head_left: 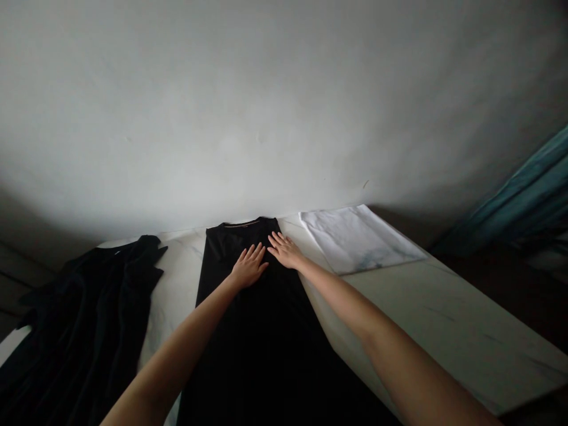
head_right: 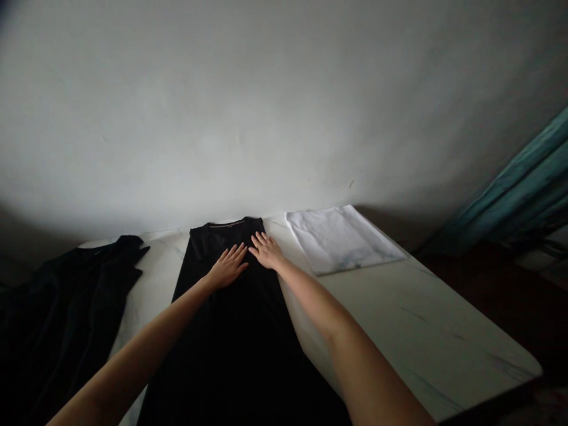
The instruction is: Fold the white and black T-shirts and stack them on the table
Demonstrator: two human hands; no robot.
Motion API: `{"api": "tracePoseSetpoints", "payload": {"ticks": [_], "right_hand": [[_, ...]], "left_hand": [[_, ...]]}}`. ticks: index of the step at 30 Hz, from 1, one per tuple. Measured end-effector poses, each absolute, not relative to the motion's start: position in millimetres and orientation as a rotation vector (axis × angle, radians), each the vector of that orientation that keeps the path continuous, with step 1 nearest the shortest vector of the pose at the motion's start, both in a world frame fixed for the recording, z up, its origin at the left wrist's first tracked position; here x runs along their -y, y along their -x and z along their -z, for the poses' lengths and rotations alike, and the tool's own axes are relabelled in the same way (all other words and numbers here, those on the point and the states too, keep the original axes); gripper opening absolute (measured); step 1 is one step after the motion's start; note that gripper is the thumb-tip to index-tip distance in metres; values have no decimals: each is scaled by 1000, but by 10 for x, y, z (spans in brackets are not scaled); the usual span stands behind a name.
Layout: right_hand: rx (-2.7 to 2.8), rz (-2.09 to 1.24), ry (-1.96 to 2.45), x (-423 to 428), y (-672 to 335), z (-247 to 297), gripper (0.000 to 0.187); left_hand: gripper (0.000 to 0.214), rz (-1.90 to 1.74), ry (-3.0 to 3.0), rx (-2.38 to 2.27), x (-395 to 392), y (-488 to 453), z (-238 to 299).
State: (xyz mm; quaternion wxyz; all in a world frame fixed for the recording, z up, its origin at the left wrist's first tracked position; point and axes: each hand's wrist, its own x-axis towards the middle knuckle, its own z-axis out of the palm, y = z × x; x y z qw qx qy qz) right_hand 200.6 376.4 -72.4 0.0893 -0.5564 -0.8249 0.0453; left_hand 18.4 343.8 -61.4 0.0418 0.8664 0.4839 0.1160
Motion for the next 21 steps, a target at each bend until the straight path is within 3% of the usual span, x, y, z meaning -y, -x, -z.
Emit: {"api": "tracePoseSetpoints", "payload": {"ticks": [8, 12, 14, 21], "right_hand": [[2398, -48, 1611, -3476, -2003, 688, 55], [2436, -148, 1705, -3375, -2141, 674, 54], [2332, -96, 1816, -3296, -2192, 584, 52], [2234, -115, 1825, -2344, -2162, 203, 20]], "left_hand": [[45, -391, -2761, -1431, -3087, -187, 434], [26, -350, -2944, -983, -2632, -278, 306], [27, -254, -2990, -812, -2471, -320, 297], [25, -121, -3040, -859, -2456, -427, 331]]}}
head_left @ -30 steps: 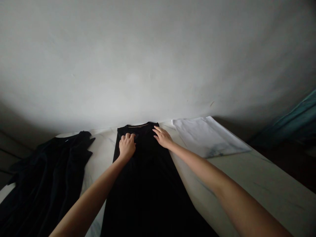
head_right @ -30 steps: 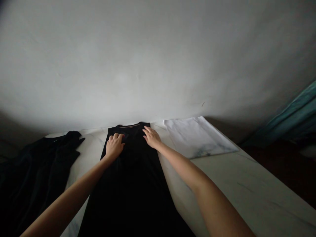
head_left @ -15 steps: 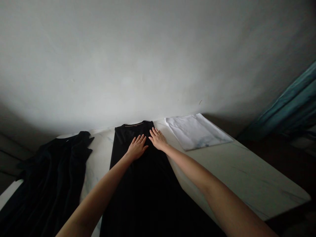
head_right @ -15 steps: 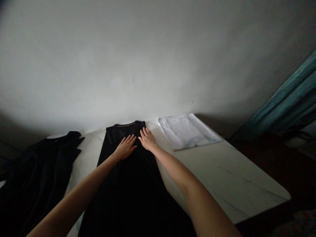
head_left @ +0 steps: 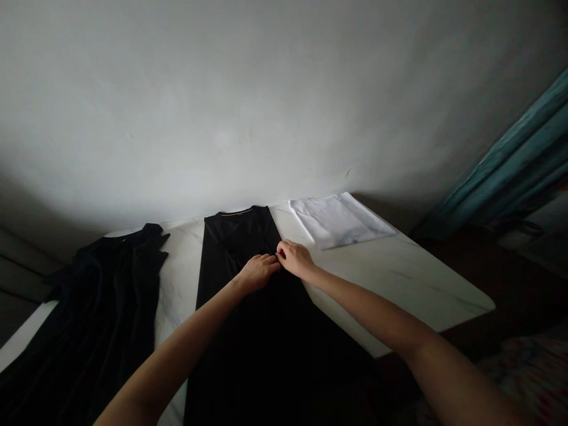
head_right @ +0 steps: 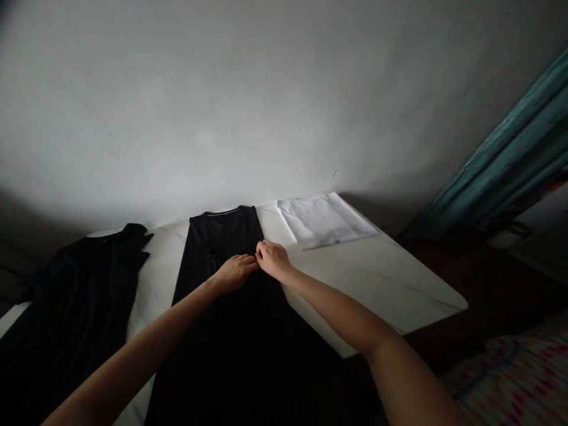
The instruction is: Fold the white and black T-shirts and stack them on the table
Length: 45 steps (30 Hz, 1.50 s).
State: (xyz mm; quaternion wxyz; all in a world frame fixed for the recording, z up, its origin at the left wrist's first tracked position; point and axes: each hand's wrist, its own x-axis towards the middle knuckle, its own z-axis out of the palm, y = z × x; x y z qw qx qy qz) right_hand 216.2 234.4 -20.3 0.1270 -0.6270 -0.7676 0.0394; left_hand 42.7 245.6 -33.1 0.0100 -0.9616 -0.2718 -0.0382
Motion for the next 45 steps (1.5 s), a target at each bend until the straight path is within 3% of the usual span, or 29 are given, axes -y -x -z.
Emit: {"api": "tracePoseSetpoints", "payload": {"ticks": [4, 13, 20, 25, 32, 36, 38, 40, 45], "right_hand": [[2231, -270, 1946, -1734, -2195, 216, 12], [2233, -330, 2142, -1157, -2262, 137, 35], [2353, -294, 2212, -478, -2559, 60, 27], [2248, -316, 2146, 84, -2817, 170, 24], [2212, -513, 1769, 525, -2449, 273, 39], [2347, -1123, 1427, 386, -2357, 65, 40], [2304, -1295, 1296, 126, -2394, -45, 30], [2231, -1182, 1303, -289, -2424, -100, 19], [2184, -560, 1382, -1746, -2309, 66, 26]], "left_hand": [[22, 123, 3024, 823, -2410, -501, 263], [20, 100, 3142, 664, -1820, -768, 146], [17, 87, 3121, 604, -1594, -795, 198], [15, 123, 3110, 573, -1477, -753, 163], [20, 269, 3125, 588, -1439, -397, 86], [23, 175, 3317, 577, -1515, -190, 119], [23, 211, 3389, 710, -1629, -125, 113], [20, 351, 3305, 1035, -1816, -83, 87], [28, 428, 2557, 1909, -2492, -9, 46]]}}
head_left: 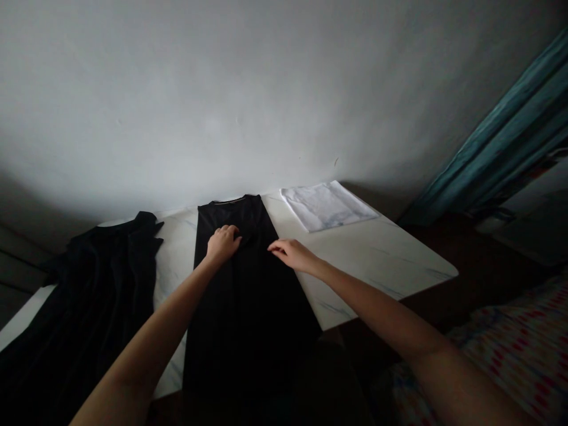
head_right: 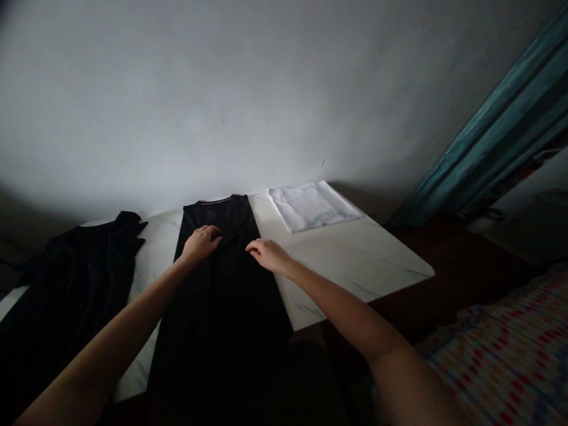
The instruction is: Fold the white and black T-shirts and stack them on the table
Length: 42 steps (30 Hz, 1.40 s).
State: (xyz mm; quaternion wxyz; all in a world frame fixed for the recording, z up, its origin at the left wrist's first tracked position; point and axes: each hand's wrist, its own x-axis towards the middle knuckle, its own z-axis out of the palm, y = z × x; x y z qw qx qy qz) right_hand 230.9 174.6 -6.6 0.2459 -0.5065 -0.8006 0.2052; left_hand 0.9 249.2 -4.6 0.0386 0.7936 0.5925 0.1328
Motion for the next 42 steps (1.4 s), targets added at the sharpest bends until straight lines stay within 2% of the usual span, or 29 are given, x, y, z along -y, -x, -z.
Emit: {"api": "tracePoseSetpoints", "payload": {"ticks": [4, 7, 10, 13, 16, 19, 23, 27, 30, 33, 39, 42], "right_hand": [[2221, -377, 1400, -2691, -2097, 308, 35], [2234, -357, 1315, -3039, -1973, 467, 41], [2281, -339, 1323, -3148, -1917, 630, 46], [2339, -269, 1462, -3141, -1910, 778, 53], [2349, -194, 1562, -3121, -1913, 861, 61], [2320, -158, 1623, -3127, -1913, 894, 65], [2248, -144, 1655, -3141, -1920, 948, 65], [2185, -114, 1676, -3134, -1931, 1005, 68], [2187, -109, 1673, -3130, -1938, 1000, 67], [2206, -132, 1689, -3127, -1936, 962, 62], [2285, -113, 1765, -3071, -1899, 906, 59], [2280, -92, 1776, -3148, -1887, 849, 59]], "left_hand": [[56, -212, -2141, -2206, -2933, 75, 92], [56, -66, -2014, -2188, -3106, 134, 136], [53, -92, -1950, -2202, -3191, 168, 170], [65, -203, -1840, -2279, -3259, 186, 190], [70, -151, -1829, -2286, -3350, 213, 203], [65, -93, -1822, -2267, -3454, 258, 209], [43, -132, -1766, -2220, -3564, 323, 211], [22, -464, -1681, -2103, -3628, 325, 235], [23, -687, -1609, -2025, -3662, 289, 263], [27, -711, -1614, -2028, -3682, 287, 288], [22, -354, -1863, -2119, -3581, 397, 297], [23, -337, -2025, -2209, -3486, 368, 231]]}}
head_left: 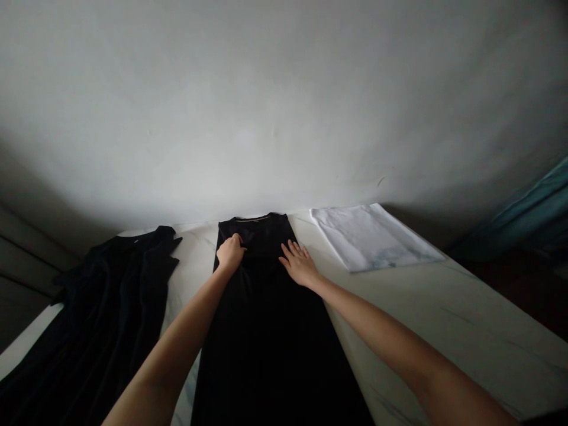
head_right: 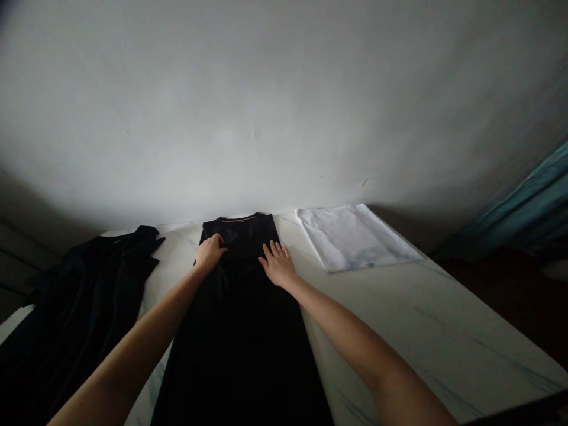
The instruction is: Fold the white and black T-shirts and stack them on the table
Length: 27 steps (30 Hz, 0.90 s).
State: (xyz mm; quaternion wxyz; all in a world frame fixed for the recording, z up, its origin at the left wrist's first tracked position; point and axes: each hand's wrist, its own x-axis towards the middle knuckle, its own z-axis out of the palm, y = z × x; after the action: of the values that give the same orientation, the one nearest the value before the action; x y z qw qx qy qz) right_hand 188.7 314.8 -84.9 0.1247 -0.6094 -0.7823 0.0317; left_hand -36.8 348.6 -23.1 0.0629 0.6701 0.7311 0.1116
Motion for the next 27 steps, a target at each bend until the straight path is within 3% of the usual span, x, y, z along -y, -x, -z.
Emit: {"api": "tracePoseSetpoints", "payload": {"ticks": [4, 10, 17, 21, 24, 27], "right_hand": [[2253, -16, 1698, -3548, -1860, 689, 56], [2375, -122, 1638, -4291, -1804, 631, 50], [2321, -74, 1776, -4679, -1858, 834, 58], [2289, -23, 1874, -4712, -1894, 734, 52], [2281, 135, 1714, -4667, -1842, 595, 36], [2331, 111, 1484, -4615, -1626, 478, 28]], "left_hand": [[25, -404, -2345, -2201, -3497, 153, 133], [47, -359, -2681, -1549, -3736, -187, 425], [61, -347, -2618, -1549, -3718, -151, 874], [49, -462, -2486, -1456, -3906, 59, 658], [35, -596, -2348, -1690, -4182, 404, 444], [34, -471, -2278, -1960, -4448, 806, 339]]}}
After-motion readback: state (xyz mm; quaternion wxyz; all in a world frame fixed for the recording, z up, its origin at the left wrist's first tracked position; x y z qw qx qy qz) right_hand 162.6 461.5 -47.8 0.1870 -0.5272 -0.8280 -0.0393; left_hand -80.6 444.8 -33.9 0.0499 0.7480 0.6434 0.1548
